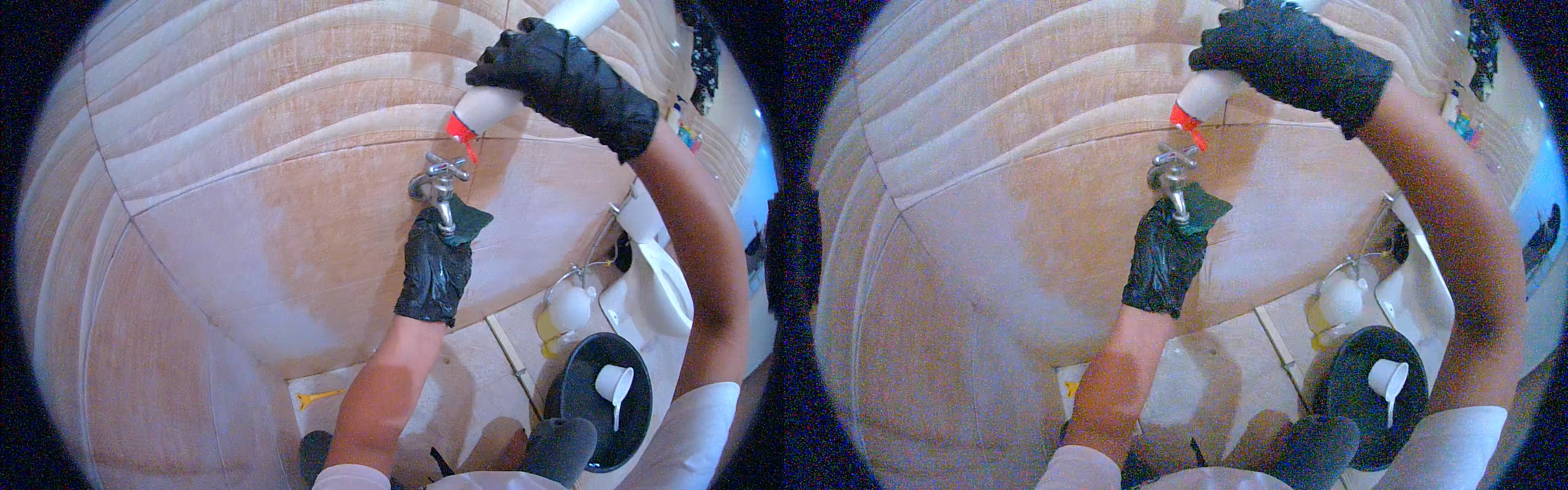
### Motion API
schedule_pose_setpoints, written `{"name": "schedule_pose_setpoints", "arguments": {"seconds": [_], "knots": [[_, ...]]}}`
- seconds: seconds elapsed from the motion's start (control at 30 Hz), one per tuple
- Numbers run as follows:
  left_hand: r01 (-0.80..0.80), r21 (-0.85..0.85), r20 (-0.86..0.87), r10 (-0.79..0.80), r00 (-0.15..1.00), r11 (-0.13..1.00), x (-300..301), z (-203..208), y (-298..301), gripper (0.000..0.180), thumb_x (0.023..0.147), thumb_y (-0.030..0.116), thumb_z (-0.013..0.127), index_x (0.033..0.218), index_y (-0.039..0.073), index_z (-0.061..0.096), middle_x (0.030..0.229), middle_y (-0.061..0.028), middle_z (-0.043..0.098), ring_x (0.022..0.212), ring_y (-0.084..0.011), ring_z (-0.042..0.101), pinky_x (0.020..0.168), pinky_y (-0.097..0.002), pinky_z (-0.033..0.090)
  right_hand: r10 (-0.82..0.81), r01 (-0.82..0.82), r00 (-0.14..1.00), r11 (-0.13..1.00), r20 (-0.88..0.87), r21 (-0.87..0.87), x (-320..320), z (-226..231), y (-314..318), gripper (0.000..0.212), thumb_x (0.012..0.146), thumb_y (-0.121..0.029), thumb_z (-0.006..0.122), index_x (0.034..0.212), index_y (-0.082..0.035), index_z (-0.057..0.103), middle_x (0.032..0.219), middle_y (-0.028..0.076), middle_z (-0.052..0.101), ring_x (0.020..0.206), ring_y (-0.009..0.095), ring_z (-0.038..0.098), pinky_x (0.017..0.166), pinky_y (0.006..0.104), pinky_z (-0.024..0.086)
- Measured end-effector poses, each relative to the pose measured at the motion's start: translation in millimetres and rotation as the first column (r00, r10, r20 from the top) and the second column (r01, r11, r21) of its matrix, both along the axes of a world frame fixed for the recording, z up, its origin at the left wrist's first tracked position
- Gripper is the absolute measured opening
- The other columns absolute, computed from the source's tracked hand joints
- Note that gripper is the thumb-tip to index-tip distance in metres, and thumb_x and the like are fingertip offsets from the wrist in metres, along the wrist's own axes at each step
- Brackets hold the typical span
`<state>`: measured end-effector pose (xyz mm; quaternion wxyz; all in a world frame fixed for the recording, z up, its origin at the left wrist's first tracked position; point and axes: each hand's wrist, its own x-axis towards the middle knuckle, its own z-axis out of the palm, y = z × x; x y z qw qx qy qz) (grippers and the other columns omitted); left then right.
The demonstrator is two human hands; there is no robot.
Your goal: The person cleans a bathroom faucet by applying liquid cleaner from a bottle onto a sponge and scrubbing all surfaces of the faucet handle and spout by hand.
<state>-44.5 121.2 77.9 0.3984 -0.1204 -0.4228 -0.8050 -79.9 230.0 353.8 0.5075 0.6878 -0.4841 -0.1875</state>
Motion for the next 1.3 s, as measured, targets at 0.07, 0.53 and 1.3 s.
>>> {"name": "schedule_pose_setpoints", "arguments": {"seconds": [0.07,0.53,1.3], "knots": [[0.484,0.246,-0.218,-0.439,0.872,0.839,5.5,8.5,-5.2,0.016,0.082,0.015,0.054,0.087,0.001,0.061,0.085,-0.0104,0.063,0.081,-0.0218,0.059,0.076,-0.0329,0.048,-0.096,0.097,0.994,0.995,-0.044,0.011,2.1,-4.4,-4.6,0.043,0.059,-0.003,0.061,0.099,-0.017,0.059,0.093,0.004,0.060,0.087,0.022,0.056,0.083,0.0376,0.042],[-0.255,-0.890,0.108,0.718,0.688,0.378,47.3,41.5,-14.7,0.016,0.078,0.025,0.058,0.081,0.010,0.064,0.081,-0.0101,0.064,0.079,-0.0275,0.060,0.070,-0.0350,0.048,-0.073,0.074,0.996,0.997,-0.050,0.020,18.7,4.3,-2.4,0.018,0.072,-0.014,0.053,0.088,-0.017,0.061,0.072,0.000,0.055,0.070,0.018,0.057,0.068,0.0348,0.042],[-0.319,-0.945,-0.186,0.694,0.695,0.067,51.7,50.3,-8.7,0.015,0.079,0.020,0.055,0.083,0.007,0.062,0.082,-0.0119,0.063,0.077,-0.0258,0.061,0.066,-0.0343,0.047,-0.063,0.454,0.310,0.887,0.949,-0.089,-45.7,-142.9,96.3,0.058,0.066,-0.022,0.071,0.116,-0.003,0.048,0.107,0.017,0.058,0.101,0.029,0.054,0.089,0.0369,0.041]]}}
